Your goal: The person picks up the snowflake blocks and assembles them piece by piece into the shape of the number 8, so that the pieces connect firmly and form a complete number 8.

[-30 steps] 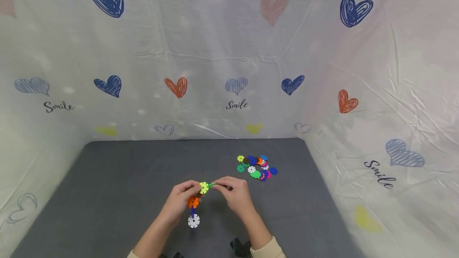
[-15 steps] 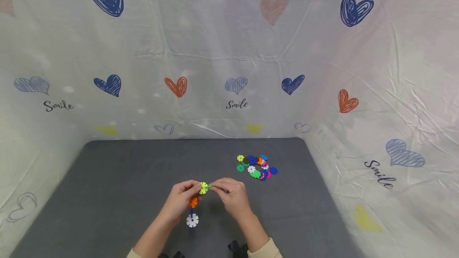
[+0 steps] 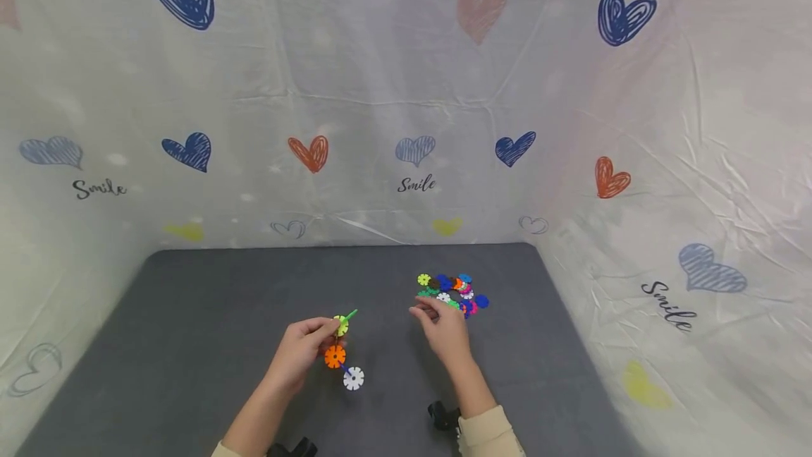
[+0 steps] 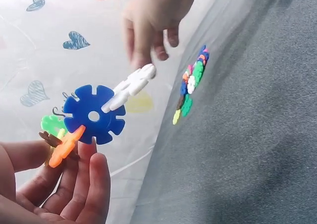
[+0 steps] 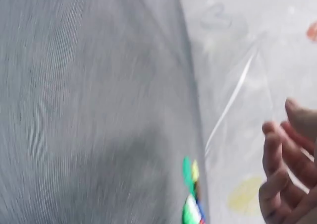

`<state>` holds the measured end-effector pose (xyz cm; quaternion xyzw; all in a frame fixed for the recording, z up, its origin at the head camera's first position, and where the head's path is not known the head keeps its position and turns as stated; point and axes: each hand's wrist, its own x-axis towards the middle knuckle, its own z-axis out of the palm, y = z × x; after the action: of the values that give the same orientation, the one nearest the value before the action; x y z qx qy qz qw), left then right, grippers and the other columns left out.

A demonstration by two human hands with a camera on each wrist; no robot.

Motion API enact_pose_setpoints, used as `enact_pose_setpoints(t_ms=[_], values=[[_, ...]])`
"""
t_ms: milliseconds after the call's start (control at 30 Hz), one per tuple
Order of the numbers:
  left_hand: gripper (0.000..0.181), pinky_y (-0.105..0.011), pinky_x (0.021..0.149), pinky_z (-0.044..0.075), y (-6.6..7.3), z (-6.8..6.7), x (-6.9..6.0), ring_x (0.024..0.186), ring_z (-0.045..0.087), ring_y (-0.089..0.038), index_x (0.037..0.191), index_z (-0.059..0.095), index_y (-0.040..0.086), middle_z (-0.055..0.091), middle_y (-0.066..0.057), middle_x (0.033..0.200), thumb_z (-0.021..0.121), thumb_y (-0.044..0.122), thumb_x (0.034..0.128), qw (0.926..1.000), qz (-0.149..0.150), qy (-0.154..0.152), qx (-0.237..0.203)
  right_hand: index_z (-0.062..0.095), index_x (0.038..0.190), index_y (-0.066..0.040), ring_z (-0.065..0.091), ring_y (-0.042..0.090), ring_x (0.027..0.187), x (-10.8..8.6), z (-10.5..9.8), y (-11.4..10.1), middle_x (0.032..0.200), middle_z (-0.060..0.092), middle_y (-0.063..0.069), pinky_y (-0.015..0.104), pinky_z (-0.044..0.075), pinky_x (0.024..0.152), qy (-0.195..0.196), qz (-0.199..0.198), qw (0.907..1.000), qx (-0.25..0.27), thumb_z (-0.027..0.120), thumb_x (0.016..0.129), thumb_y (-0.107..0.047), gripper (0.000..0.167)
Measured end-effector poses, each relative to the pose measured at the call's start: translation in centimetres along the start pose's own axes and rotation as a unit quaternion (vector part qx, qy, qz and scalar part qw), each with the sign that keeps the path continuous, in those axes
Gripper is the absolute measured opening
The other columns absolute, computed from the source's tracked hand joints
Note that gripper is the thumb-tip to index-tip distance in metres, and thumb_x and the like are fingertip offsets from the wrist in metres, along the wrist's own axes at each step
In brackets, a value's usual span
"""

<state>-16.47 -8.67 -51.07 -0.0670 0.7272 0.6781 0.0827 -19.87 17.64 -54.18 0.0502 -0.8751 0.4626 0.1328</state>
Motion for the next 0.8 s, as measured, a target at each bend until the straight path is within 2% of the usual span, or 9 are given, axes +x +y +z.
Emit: enact_pose_setpoints(t_ms=[67, 167, 267, 367, 433, 600, 700, 800], values=[[0.030, -0.033, 0.068, 0.054, -0.1, 0.0, 0.0, 0.073, 0.064, -0.020, 0.098, 0.074, -0.003, 0.072, -0.011, 0.081, 0.066, 0.026, 0.0988, 1.0000, -0.003, 0.000, -0.001, 0.077, 0.112, -0.011, 0.070, 0.014, 0.077, 0.6, -0.5, 1.0, 0.094, 0.077, 0.001, 0.027, 0.055, 0.065, 0.015, 0.031, 0.9986, -0.041, 0.078, 0.090, -0.024, 0.026], [0.032, -0.034, 0.069, 0.054, -0.1, 0.0, 0.0, 0.074, 0.066, -0.020, 0.099, 0.073, -0.003, 0.072, -0.011, 0.081, 0.066, 0.027, 0.0991, 1.0000, -0.007, 0.000, -0.001, 0.077, 0.113, -0.010, 0.067, 0.018, 0.074, 1.3, -1.0, 2.6, 0.096, 0.077, 0.004, 0.033, 0.054, 0.064, 0.025, 0.080, 0.9917, -0.098, 0.079, 0.089, -0.026, 0.029], [0.033, -0.033, 0.068, 0.053, -0.1, 0.0, -0.1, 0.076, 0.067, -0.020, 0.100, 0.073, -0.003, 0.073, -0.011, 0.082, 0.066, 0.030, 0.0991, 1.0000, -0.005, -0.002, -0.003, 0.076, 0.115, -0.010, 0.066, 0.027, 0.086, 1.9, -1.2, 4.1, 0.104, 0.074, 0.010, 0.044, 0.054, 0.071, 0.030, 0.111, 0.9798, -0.163, 0.081, 0.087, -0.030, 0.034], [0.034, -0.032, 0.067, 0.053, -0.1, 0.1, -0.1, 0.076, 0.067, -0.020, 0.099, 0.073, -0.003, 0.073, -0.011, 0.082, 0.067, 0.030, 0.0980, 0.9999, -0.003, -0.006, -0.010, 0.075, 0.119, -0.012, 0.059, 0.038, 0.104, 2.3, -1.2, 5.5, 0.115, 0.067, 0.018, 0.054, 0.051, 0.085, 0.026, 0.123, 0.9668, -0.222, 0.082, 0.086, -0.033, 0.039], [0.034, -0.031, 0.067, 0.054, -0.1, 0.0, -0.1, 0.076, 0.067, -0.020, 0.098, 0.074, -0.002, 0.073, -0.011, 0.082, 0.068, 0.031, 0.0978, 0.9999, -0.003, -0.011, -0.012, 0.075, 0.121, -0.012, 0.055, 0.041, 0.107, 2.5, -1.2, 6.1, 0.118, 0.063, 0.022, 0.057, 0.049, 0.088, 0.014, 0.125, 0.9595, -0.252, 0.082, 0.085, -0.032, 0.042], [0.032, -0.030, 0.067, 0.055, -0.5, -0.1, -0.2, 0.075, 0.068, -0.020, 0.097, 0.074, -0.002, 0.072, -0.009, 0.080, 0.068, 0.029, 0.0979, 0.9995, -0.016, -0.022, -0.014, 0.075, 0.119, -0.009, 0.054, 0.042, 0.110, 2.3, -1.0, 6.7, 0.120, 0.061, 0.024, 0.057, 0.048, 0.090, -0.009, 0.129, 0.9514, -0.279, 0.083, 0.084, -0.029, 0.041], [0.035, -0.030, 0.066, 0.055, -0.6, -0.2, -0.2, 0.074, 0.068, -0.019, 0.100, 0.073, -0.006, 0.072, -0.008, 0.079, 0.068, 0.029, 0.0976, 0.9994, -0.017, -0.024, -0.016, 0.077, 0.113, -0.007, 0.056, 0.041, 0.108, 2.2, -1.0, 6.5, 0.117, 0.064, 0.022, 0.056, 0.048, 0.090, 0.006, 0.125, 0.9523, -0.279, 0.084, 0.084, -0.027, 0.035], [0.037, -0.029, 0.066, 0.055, -0.5, -0.2, -0.1, 0.074, 0.067, -0.020, 0.101, 0.072, -0.006, 0.072, -0.009, 0.080, 0.068, 0.030, 0.0975, 0.9996, -0.009, -0.022, -0.014, 0.079, 0.103, -0.007, 0.059, 0.039, 0.101, 2.2, -1.2, 6.1, 0.107, 0.067, 0.017, 0.054, 0.049, 0.085, 0.024, 0.113, 0.9537, -0.278, 0.083, 0.084, -0.023, 0.025]])
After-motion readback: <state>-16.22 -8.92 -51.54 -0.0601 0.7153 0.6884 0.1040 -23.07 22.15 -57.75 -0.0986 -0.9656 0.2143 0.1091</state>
